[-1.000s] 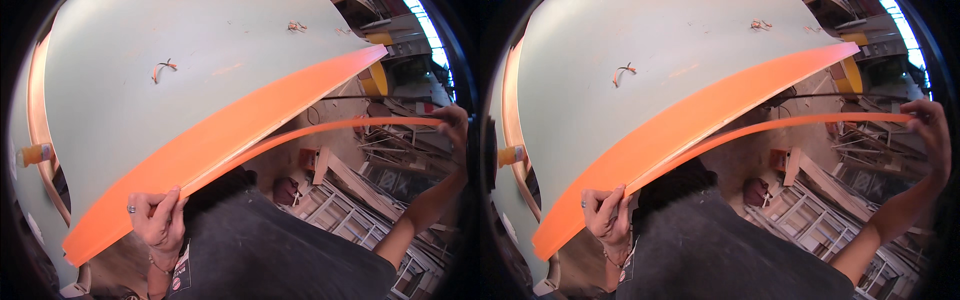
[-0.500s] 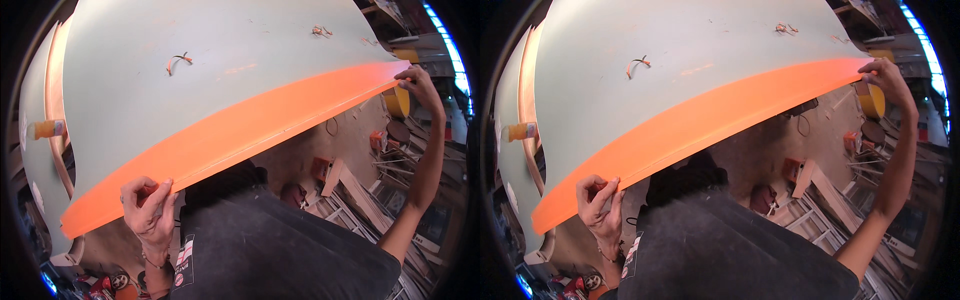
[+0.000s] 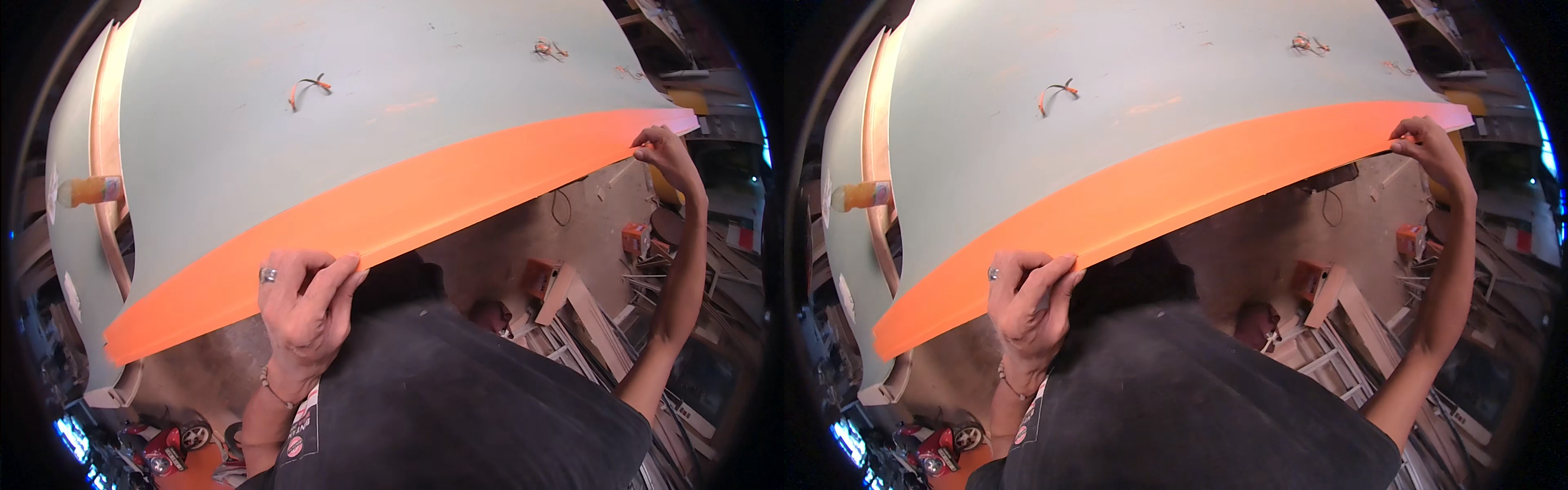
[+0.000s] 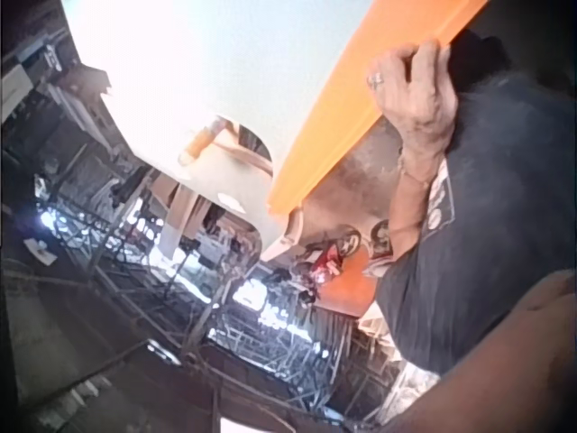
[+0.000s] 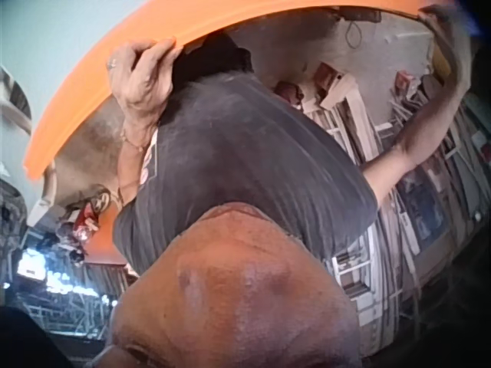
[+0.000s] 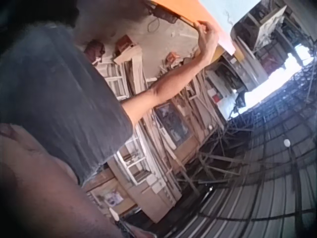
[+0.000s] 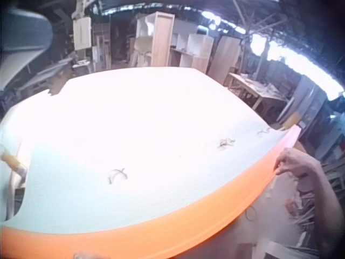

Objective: The person applies a long strip of orange edging to the curved side of a large panel, pressing it down with their hands.

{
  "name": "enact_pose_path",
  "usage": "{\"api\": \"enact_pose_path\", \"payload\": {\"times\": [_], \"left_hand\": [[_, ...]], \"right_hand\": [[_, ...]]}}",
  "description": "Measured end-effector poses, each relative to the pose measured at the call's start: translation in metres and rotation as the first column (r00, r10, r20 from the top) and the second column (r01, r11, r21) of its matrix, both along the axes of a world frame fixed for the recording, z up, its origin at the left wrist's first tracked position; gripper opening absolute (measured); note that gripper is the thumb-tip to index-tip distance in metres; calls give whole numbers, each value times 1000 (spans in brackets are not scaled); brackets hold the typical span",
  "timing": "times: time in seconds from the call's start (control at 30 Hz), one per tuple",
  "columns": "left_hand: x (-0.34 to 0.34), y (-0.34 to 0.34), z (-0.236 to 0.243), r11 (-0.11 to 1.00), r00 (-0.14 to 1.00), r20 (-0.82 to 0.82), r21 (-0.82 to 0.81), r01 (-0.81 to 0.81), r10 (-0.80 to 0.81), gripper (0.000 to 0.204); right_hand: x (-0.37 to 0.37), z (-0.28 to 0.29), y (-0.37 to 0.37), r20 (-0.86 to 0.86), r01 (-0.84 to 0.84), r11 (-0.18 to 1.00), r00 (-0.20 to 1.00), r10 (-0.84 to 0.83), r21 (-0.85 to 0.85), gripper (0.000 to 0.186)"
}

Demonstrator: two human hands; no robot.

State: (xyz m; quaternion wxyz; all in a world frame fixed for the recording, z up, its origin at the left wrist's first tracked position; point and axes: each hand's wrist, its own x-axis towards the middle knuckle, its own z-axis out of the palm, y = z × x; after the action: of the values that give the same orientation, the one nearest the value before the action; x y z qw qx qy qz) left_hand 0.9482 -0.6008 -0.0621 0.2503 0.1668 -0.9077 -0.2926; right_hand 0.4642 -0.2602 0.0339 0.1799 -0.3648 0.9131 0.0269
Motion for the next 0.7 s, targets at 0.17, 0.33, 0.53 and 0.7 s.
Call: {"api": "enact_pose_path", "payload": {"times": [0.17, 0.33, 0.53, 0.7], "left_hand": [[-4, 0, -7, 999, 995, -98, -46, -9, 4, 26], [0, -1, -11, 998, 992, -123, -62, -8, 1, 26], [1, 1, -14, 995, 993, -113, -93, -30, 19, 26], [-7, 2, -13, 993, 992, -122, -110, -48, 34, 24]], "right_hand": [[-7, -10, 15, 85, 114, 992, 990, -110, -48, 53], [41, 3, -8, -30, -88, 963, 996, 83, -255, 48], [230, -37, -147, -271, -519, 688, 854, 444, -508, 44], [298, -76, -196, -276, -548, 528, 816, 508, -649, 32]]}}
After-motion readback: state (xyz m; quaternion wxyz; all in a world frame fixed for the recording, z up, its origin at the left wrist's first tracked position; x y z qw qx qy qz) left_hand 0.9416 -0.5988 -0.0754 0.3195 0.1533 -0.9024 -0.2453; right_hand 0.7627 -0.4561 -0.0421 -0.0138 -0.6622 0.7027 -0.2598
